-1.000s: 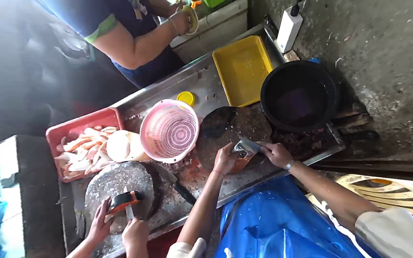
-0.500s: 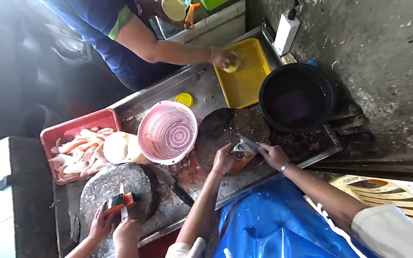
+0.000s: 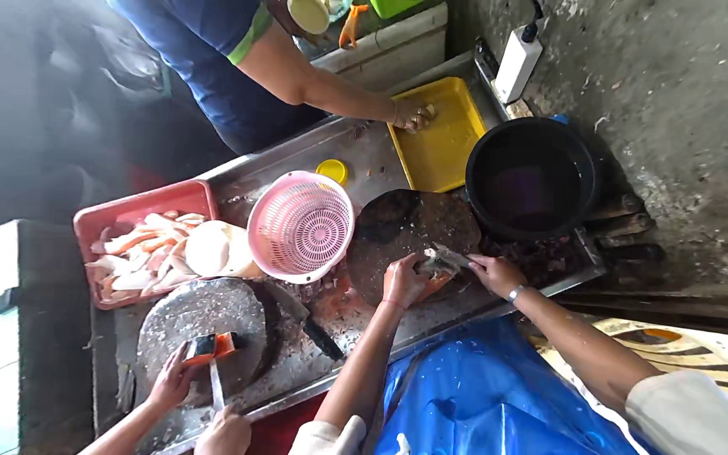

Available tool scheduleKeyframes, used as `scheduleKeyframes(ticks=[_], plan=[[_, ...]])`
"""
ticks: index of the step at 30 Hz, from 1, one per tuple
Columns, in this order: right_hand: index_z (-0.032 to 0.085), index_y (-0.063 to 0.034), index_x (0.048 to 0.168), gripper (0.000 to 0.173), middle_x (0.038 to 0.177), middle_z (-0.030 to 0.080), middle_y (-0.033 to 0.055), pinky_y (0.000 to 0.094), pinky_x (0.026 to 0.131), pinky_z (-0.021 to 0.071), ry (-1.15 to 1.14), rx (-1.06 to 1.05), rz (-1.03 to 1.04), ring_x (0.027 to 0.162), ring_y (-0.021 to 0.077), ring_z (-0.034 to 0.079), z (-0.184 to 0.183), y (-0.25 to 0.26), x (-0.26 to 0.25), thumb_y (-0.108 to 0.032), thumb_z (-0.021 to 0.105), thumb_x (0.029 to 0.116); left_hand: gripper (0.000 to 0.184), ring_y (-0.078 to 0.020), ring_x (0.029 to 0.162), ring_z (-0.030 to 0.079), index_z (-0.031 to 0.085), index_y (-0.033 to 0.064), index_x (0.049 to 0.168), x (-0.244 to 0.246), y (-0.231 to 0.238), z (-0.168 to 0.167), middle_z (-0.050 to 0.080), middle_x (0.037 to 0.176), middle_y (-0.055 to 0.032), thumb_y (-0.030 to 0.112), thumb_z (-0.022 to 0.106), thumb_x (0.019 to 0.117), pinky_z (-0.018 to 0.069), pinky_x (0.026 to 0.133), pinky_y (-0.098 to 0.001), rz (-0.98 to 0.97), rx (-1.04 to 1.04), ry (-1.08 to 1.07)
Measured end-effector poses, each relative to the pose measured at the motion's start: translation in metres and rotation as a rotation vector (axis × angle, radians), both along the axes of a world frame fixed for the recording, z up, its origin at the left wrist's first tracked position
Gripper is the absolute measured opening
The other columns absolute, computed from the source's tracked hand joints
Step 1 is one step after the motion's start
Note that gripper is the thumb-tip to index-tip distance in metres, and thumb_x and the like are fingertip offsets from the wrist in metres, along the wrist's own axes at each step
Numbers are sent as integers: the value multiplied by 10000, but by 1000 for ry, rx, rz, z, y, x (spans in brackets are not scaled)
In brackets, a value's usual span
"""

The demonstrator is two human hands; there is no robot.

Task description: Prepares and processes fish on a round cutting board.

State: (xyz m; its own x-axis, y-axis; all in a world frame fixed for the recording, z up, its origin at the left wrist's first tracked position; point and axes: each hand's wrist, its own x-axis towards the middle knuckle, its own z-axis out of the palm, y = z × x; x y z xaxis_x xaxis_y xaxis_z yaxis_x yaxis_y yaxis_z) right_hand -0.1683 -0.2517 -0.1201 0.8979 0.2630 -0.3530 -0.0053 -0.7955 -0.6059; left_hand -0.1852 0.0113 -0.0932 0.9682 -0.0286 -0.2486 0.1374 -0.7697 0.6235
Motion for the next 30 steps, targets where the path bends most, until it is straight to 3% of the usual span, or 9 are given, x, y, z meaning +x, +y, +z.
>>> scheduleKeyframes(ticks=[3,7,10,14,16,20,25,27,30], plan=[[674,-234,1381,403,1103,772,109,591,929,569,-167,-29,-49,1027,314,741,41,4,-1,-424,510,1066,309,-177,852,724,755,272,1146,-1,0,3,760,959,13,311,785,841,603,784,-524,24,1,38],[630,-374,1411,410,1030,753,84,563,756,592,-176,-217,203,903,307,733,97,30,-15,-492,464,1055,249,-153,777,718,768,233,1015,-5,-2,-3,752,863,21,302,828,783,607,738,-498,56,-38,15],[618,-394,1410,402,1080,748,113,608,759,572,-67,-359,272,957,357,727,102,26,-19,-487,437,1063,347,-119,810,724,773,289,1135,-9,-1,-7,768,921,43,354,818,797,614,766,-465,50,-53,25],[621,-377,1410,409,1082,739,125,596,742,569,-76,-468,259,945,363,724,119,28,-19,-486,431,1065,335,-153,795,725,771,240,1056,-11,-3,-5,759,888,17,440,823,794,611,745,-490,67,-54,-14],[615,-387,1416,409,1102,740,117,600,761,568,-53,-467,282,969,357,723,120,31,-21,-482,434,1063,334,-146,794,727,776,273,1094,-13,-6,-2,766,901,32,400,809,787,611,739,-492,63,-66,-20],[672,-351,1363,375,1069,761,110,636,763,570,-158,-395,125,953,367,732,139,2,-17,-463,486,1058,395,-121,835,730,770,277,1130,-11,-3,-5,770,949,43,504,800,807,619,784,-468,41,-88,-50],[610,-339,1437,403,1118,737,139,621,774,569,-126,-372,167,965,376,721,139,21,-30,-412,487,1060,611,-149,862,733,682,252,1319,-14,0,-4,764,990,-1,526,821,792,620,808,-489,-11,-166,-13],[596,-387,1435,406,1161,729,126,626,788,568,-83,-426,232,995,374,717,121,27,-38,-440,456,1058,813,-161,863,746,560,223,1479,-15,-6,4,774,1005,-29,459,863,763,630,814,-488,-28,-206,7],[648,-346,1389,375,1149,737,156,671,807,557,-148,-441,253,1015,403,715,114,22,-38,-412,505,1049,933,-168,919,743,454,206,1542,-17,-6,2,763,1066,-31,516,847,755,625,842,-491,-48,-207,-28]])
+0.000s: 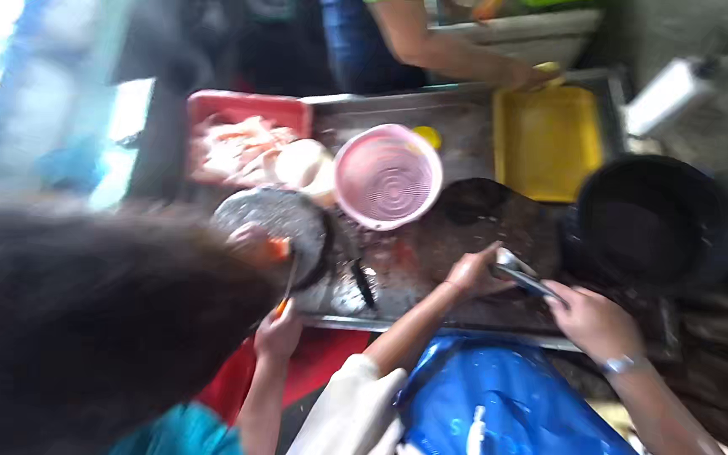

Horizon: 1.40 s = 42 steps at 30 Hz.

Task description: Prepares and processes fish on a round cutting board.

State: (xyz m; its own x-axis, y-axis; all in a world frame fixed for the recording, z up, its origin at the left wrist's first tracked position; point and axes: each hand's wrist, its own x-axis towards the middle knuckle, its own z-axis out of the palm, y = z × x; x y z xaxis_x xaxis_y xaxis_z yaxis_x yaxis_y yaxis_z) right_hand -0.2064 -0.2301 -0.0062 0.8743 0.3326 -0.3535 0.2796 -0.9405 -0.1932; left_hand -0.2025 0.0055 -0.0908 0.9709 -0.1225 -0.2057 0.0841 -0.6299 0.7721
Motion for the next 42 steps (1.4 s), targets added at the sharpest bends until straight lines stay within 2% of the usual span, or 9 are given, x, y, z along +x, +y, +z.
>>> scheduleKeyframes(ticks=[7,20,24,27,29,32,35,37,42], plan=[[648,-204,1405,393,1132,713,267,738,832,507,-54,-88,163,1042,507,681,10,9,-1,-346,506,1068,933,-333,1060,709,310,264,1623,-1,5,-1,729,1167,-133,393,813,848,577,862,-615,-51,-71,104],[662,-200,1395,412,1102,730,226,704,792,534,-134,-186,211,991,464,705,25,21,-12,-366,503,1054,946,-352,1048,708,252,221,1642,-16,19,-3,724,1153,-158,280,799,873,574,880,-599,-40,-290,123],[676,-111,1361,392,1244,711,229,671,961,512,-118,35,55,1109,420,701,21,2,-6,-319,549,1054,855,-330,1037,710,286,196,1634,-18,22,-5,729,1132,-153,378,743,934,571,901,-565,-73,-311,86],[457,5,1509,496,1110,676,197,408,706,616,-335,341,-166,765,215,697,1,-4,-5,-211,501,1065,818,-319,1040,714,317,204,1623,-19,23,-6,731,1139,-141,417,720,944,572,913,-571,-59,-333,88],[306,56,1550,545,1036,657,181,367,641,627,-385,460,-259,671,161,676,-35,-7,-10,-153,458,1070,796,-307,1050,716,336,236,1616,-19,22,-8,732,1156,-123,451,705,944,573,916,-581,-46,-329,99],[335,-46,1596,561,1215,657,264,552,752,615,-186,294,-448,823,341,715,-84,-22,-30,-123,479,1060,762,-291,1058,714,363,268,1604,-25,18,-9,734,1163,-101,500,668,946,569,923,-581,-57,-265,100],[324,-44,1602,562,1491,531,233,504,971,574,-232,244,-334,1146,321,684,-90,-26,-49,-112,450,1058,706,-297,1091,707,414,274,1578,-24,15,-8,733,1183,-95,495,644,949,559,944,-584,-68,-206,84],[386,-69,1586,558,1473,553,223,529,1071,519,-136,191,-284,1265,351,629,-88,-33,-61,-87,502,1040,676,-278,1097,706,447,286,1557,-26,8,-12,733,1187,-74,498,646,947,560,953,-573,-63,-192,91],[517,-19,1459,442,1342,636,220,531,1004,557,-413,234,-295,1173,338,667,-5,-45,-23,-189,517,1051,604,-187,951,724,586,239,1453,-16,15,-13,752,1067,-43,435,733,901,598,903,-473,46,-303,28]])
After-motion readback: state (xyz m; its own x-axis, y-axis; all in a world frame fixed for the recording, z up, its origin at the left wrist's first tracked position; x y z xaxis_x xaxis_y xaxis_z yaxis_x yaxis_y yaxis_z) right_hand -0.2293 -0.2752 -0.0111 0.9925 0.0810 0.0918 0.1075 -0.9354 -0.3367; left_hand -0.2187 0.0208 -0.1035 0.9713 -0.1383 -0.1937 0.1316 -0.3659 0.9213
